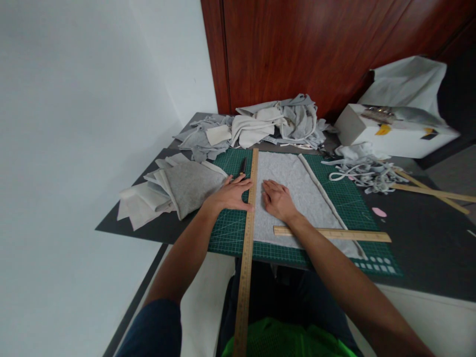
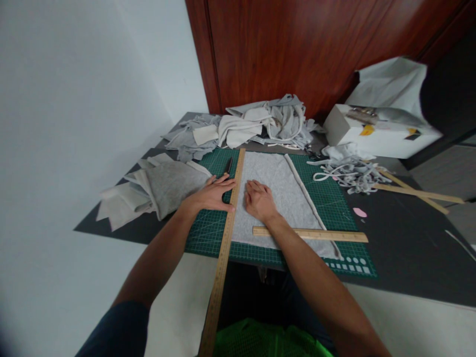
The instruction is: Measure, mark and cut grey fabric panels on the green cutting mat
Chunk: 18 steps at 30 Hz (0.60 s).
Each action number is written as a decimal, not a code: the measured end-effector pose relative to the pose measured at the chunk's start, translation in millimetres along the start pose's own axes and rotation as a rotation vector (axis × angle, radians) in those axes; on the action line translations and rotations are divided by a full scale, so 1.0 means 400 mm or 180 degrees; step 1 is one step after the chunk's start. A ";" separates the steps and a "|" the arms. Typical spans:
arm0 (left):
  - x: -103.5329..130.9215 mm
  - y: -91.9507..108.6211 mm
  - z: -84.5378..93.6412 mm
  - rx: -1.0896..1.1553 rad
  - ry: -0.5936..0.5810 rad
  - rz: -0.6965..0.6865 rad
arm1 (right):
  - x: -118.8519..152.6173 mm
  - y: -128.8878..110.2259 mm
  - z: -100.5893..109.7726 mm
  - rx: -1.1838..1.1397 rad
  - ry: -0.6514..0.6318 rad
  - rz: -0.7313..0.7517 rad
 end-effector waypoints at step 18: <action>-0.023 0.052 0.042 -0.0502 0.0312 0.0311 | -0.031 0.024 -0.009 -0.0459 0.0202 0.0029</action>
Point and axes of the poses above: each hand's wrist, its own x-axis away from the middle knuckle, its own z-axis out of the back of the hand, y = z × x, the point moved 6 cm from there along -x, towards the middle knuckle, and after that the axes turned 7 degrees about y, right-handed, at the moved point
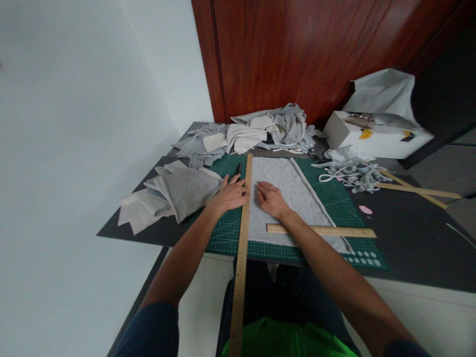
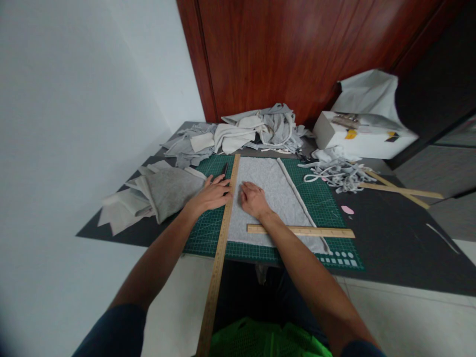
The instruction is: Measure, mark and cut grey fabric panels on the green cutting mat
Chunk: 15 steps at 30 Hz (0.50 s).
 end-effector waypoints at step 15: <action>-0.016 0.061 0.003 -0.0643 -0.0004 0.0256 | 0.027 0.054 0.170 0.0663 0.0176 -0.0742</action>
Point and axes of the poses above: each hand's wrist, its own x-axis away from the middle knuckle, its own z-axis out of the back of the hand, y = z × x, the point moved 6 cm from there along -x, towards the middle knuckle, and after that the axes turned 7 degrees about y, right-handed, at the moved point
